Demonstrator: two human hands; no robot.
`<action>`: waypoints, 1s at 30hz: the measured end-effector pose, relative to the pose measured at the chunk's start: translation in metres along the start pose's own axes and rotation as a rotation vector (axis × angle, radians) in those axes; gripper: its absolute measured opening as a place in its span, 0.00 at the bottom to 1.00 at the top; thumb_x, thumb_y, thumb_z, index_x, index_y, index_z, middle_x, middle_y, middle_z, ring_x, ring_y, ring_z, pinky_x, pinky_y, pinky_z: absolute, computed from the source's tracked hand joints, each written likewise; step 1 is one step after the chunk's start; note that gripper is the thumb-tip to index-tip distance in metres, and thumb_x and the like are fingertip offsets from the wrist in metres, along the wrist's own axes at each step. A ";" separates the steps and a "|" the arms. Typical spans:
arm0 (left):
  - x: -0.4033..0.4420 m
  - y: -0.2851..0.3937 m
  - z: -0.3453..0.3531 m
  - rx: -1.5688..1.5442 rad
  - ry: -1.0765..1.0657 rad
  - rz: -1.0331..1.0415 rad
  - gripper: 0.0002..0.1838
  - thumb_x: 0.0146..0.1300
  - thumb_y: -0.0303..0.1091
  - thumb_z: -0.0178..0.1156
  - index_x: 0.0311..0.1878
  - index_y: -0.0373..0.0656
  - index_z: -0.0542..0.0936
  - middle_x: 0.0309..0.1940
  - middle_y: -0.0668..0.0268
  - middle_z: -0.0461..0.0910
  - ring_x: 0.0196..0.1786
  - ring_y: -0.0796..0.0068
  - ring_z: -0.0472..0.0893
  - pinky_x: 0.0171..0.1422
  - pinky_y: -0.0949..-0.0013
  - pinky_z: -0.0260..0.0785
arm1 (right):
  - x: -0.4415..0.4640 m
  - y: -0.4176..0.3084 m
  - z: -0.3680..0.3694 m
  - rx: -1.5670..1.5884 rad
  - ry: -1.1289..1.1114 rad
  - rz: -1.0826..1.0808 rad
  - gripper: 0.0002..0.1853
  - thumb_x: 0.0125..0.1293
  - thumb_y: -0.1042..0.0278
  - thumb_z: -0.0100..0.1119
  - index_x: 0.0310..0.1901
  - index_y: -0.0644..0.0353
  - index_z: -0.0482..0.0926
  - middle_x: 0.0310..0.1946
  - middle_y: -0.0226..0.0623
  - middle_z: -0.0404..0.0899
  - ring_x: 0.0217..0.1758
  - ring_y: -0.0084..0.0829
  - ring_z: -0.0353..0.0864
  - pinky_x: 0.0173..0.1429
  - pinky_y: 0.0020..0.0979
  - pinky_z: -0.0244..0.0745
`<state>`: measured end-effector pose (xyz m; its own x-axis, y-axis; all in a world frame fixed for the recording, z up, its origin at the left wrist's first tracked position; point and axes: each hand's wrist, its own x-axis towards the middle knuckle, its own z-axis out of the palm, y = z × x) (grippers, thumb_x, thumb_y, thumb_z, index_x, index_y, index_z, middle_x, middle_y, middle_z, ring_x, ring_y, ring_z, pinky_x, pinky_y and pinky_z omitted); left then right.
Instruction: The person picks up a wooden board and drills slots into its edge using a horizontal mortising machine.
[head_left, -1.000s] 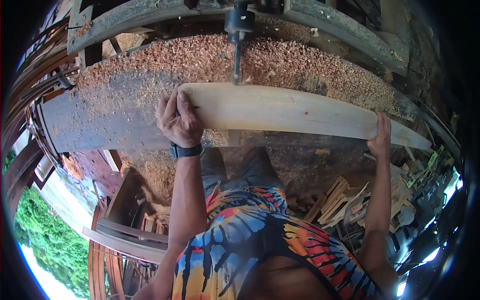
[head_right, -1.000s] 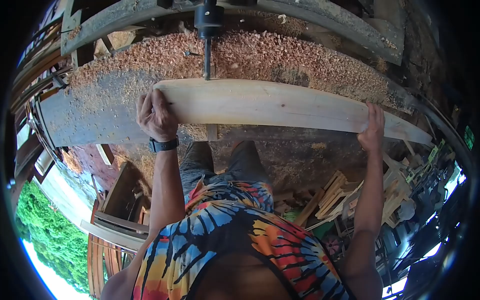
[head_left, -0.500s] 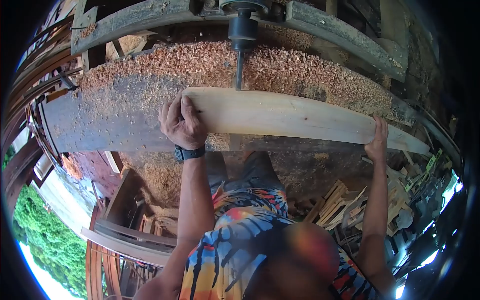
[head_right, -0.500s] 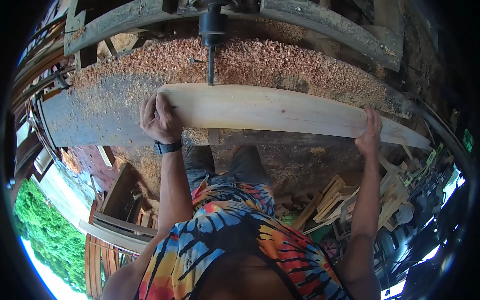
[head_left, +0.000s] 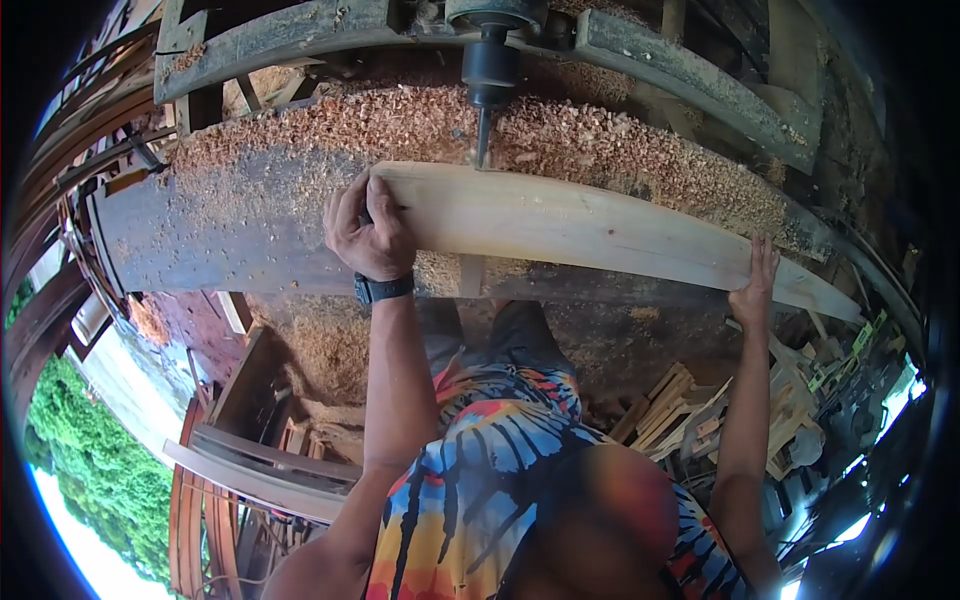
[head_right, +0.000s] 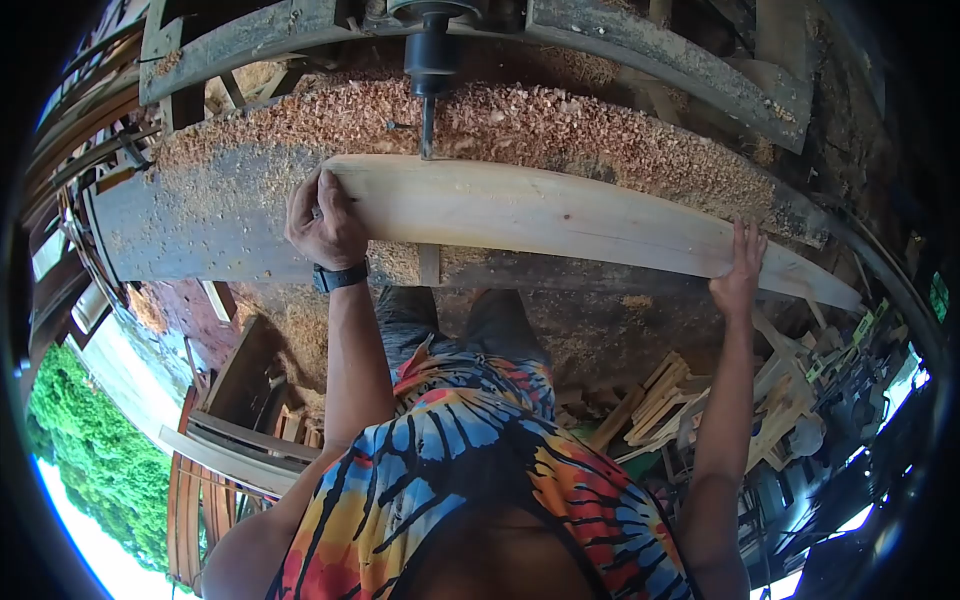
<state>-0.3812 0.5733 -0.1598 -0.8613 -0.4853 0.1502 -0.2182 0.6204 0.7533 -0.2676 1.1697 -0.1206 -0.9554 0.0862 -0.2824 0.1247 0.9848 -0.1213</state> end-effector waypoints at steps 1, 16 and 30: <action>0.001 0.001 0.001 -0.004 0.004 -0.007 0.11 0.71 0.35 0.66 0.44 0.37 0.91 0.29 0.58 0.84 0.36 0.58 0.81 0.47 0.58 0.73 | 0.001 0.000 0.000 0.008 0.009 -0.014 0.59 0.46 0.86 0.61 0.86 0.39 0.61 0.87 0.48 0.55 0.89 0.69 0.48 0.91 0.60 0.46; 0.015 0.006 0.008 -0.026 -0.045 -0.013 0.13 0.73 0.31 0.62 0.51 0.37 0.91 0.39 0.56 0.88 0.44 0.57 0.85 0.54 0.57 0.76 | 0.008 -0.002 -0.005 0.010 -0.019 0.053 0.58 0.50 0.85 0.63 0.86 0.36 0.60 0.88 0.44 0.53 0.90 0.63 0.48 0.93 0.56 0.43; 0.028 -0.005 0.012 -0.312 -0.263 -0.059 0.15 0.85 0.31 0.55 0.61 0.38 0.88 0.57 0.60 0.91 0.59 0.69 0.88 0.66 0.66 0.79 | 0.014 0.005 0.007 -0.055 0.013 0.106 0.59 0.50 0.90 0.58 0.85 0.33 0.59 0.86 0.41 0.57 0.88 0.69 0.48 0.91 0.56 0.52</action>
<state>-0.4096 0.5644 -0.1675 -0.9483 -0.3153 -0.0370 -0.1555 0.3599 0.9199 -0.2787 1.1749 -0.1324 -0.9412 0.1916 -0.2783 0.2103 0.9769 -0.0388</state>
